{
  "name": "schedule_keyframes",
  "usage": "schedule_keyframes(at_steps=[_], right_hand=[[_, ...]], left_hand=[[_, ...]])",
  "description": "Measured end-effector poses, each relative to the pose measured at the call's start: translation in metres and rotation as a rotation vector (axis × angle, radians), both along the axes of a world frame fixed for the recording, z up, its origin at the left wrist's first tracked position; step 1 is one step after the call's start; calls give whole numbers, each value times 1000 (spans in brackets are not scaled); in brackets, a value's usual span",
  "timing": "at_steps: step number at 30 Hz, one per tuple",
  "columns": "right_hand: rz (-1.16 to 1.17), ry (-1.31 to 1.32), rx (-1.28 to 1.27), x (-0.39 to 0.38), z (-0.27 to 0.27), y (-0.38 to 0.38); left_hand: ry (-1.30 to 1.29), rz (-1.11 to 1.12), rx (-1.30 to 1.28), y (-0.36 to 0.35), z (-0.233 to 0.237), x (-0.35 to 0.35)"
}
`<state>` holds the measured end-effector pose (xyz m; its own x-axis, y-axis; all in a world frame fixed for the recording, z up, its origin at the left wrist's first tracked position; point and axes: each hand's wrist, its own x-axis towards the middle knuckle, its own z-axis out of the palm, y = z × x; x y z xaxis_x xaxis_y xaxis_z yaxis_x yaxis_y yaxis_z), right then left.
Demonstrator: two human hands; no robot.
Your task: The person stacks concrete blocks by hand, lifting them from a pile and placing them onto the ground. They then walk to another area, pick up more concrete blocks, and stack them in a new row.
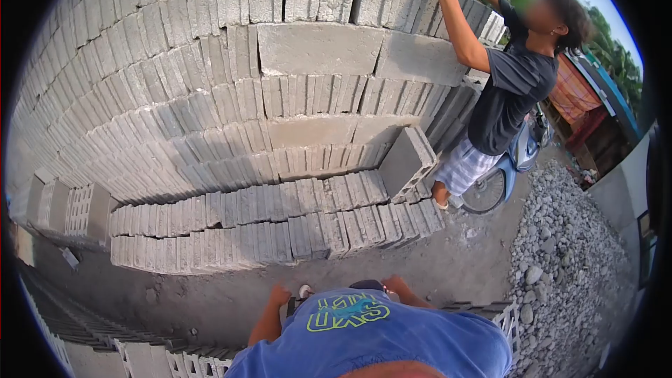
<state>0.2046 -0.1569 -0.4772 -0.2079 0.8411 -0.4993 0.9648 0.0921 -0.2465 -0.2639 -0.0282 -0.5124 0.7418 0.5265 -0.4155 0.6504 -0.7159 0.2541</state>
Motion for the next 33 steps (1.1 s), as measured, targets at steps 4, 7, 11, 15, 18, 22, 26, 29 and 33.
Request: schedule_keyframes(at_steps=[4, 7, 11, 15, 18, 22, 26, 29, 33], right_hand=[[-97, 243, 245, -51, 17, 69], [-578, 711, -26, -72, 34, 107], [-547, 670, -4, -78, 59, 127], [-220, 316, 198, -52, -17, 112], [-108, 157, 312, -48, 10, 102], [-416, 394, 87, -31, 21, 90], [-605, 537, 179, 6, -21, 74], [-845, 343, 21, 40, 16, 69], [-653, 437, -134, 107, -6, 41]], left_hand=[[-71, 752, -359, -19, -11, -63], [-387, 1326, -653, -29, 9, -83], [-650, 1614, -764, -39, 24, -81], [-766, 1488, -1023, -42, 2, -73], [-465, 964, -524, -46, 45, -37], [-355, 973, -456, -30, 75, -7], [-494, 575, -333, 0, 47, -2], [-398, 1371, -613, 26, 57, 41], [-509, 1324, -479, 44, 73, 107]])
